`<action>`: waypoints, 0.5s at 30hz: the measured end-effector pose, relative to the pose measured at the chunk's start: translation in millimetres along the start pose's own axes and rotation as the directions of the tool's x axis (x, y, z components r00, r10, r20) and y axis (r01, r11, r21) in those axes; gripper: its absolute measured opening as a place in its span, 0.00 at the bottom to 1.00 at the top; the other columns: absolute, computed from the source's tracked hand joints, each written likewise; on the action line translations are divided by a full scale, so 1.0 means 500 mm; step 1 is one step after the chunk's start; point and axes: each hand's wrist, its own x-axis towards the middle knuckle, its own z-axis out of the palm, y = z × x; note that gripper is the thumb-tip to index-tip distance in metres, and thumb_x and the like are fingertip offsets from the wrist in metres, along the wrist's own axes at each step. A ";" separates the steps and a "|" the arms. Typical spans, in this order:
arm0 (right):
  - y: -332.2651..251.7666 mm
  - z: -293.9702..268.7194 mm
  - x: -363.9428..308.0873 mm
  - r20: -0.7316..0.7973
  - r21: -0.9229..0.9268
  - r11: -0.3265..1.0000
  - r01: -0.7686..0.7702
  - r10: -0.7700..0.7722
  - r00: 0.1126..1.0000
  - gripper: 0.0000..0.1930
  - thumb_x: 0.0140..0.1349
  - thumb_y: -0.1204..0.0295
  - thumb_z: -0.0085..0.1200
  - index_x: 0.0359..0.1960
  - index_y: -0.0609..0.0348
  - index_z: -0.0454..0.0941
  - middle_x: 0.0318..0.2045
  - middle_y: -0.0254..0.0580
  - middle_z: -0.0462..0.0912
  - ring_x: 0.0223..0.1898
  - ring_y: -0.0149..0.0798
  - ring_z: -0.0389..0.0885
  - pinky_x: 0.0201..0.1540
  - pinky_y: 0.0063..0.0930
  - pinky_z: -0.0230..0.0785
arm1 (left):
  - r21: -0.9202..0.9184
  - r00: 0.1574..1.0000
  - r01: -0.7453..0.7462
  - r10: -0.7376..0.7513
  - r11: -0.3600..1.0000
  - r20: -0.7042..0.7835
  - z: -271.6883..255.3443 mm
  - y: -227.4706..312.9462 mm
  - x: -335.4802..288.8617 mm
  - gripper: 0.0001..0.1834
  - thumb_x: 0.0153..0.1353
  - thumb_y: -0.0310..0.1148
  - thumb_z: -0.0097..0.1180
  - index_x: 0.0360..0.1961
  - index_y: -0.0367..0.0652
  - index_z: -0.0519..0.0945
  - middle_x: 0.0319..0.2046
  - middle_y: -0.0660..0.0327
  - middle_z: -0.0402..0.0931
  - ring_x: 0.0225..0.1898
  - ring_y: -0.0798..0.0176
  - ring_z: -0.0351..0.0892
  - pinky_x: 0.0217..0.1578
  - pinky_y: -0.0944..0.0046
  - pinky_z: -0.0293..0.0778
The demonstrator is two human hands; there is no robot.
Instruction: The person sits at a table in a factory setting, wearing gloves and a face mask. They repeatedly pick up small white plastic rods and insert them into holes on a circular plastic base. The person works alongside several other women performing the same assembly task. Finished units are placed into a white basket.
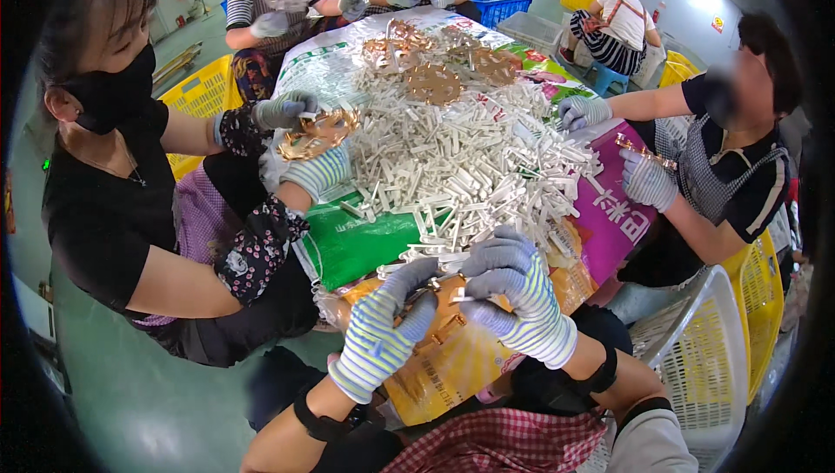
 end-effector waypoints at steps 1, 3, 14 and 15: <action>0.000 -0.003 0.002 0.023 0.034 0.999 -0.005 0.004 1.000 0.13 0.53 0.69 0.69 0.38 0.49 0.79 0.43 0.37 0.79 0.50 0.47 0.77 0.61 0.49 0.62 | 0.061 1.000 0.008 -0.009 0.998 0.019 -0.006 0.001 0.003 0.20 0.66 0.26 0.55 0.59 0.34 0.76 0.50 0.54 0.80 0.52 0.63 0.79 0.55 0.63 0.73; 0.005 0.006 -0.008 0.077 0.087 0.995 -0.043 0.037 0.996 0.12 0.54 0.66 0.67 0.40 0.45 0.81 0.48 0.37 0.78 0.54 0.47 0.75 0.63 0.52 0.58 | 0.109 1.000 -0.004 0.002 0.994 0.023 -0.005 -0.005 0.001 0.20 0.66 0.26 0.55 0.59 0.35 0.76 0.49 0.55 0.81 0.50 0.65 0.80 0.54 0.64 0.74; 0.016 0.015 -0.018 0.169 0.051 0.998 -0.030 0.021 0.985 0.11 0.56 0.65 0.67 0.39 0.51 0.81 0.50 0.42 0.76 0.55 0.53 0.74 0.61 0.53 0.61 | 0.133 0.994 -0.049 0.035 0.990 0.103 -0.004 0.018 -0.002 0.19 0.64 0.25 0.53 0.56 0.36 0.77 0.46 0.56 0.82 0.46 0.65 0.81 0.50 0.66 0.75; 0.017 0.015 -0.017 0.170 0.087 0.996 -0.032 0.017 0.985 0.11 0.56 0.65 0.66 0.39 0.52 0.81 0.49 0.43 0.76 0.55 0.53 0.74 0.61 0.53 0.61 | 0.124 0.994 -0.059 0.046 0.991 0.104 -0.004 0.020 -0.002 0.18 0.64 0.24 0.53 0.56 0.36 0.78 0.46 0.55 0.82 0.46 0.65 0.81 0.50 0.66 0.75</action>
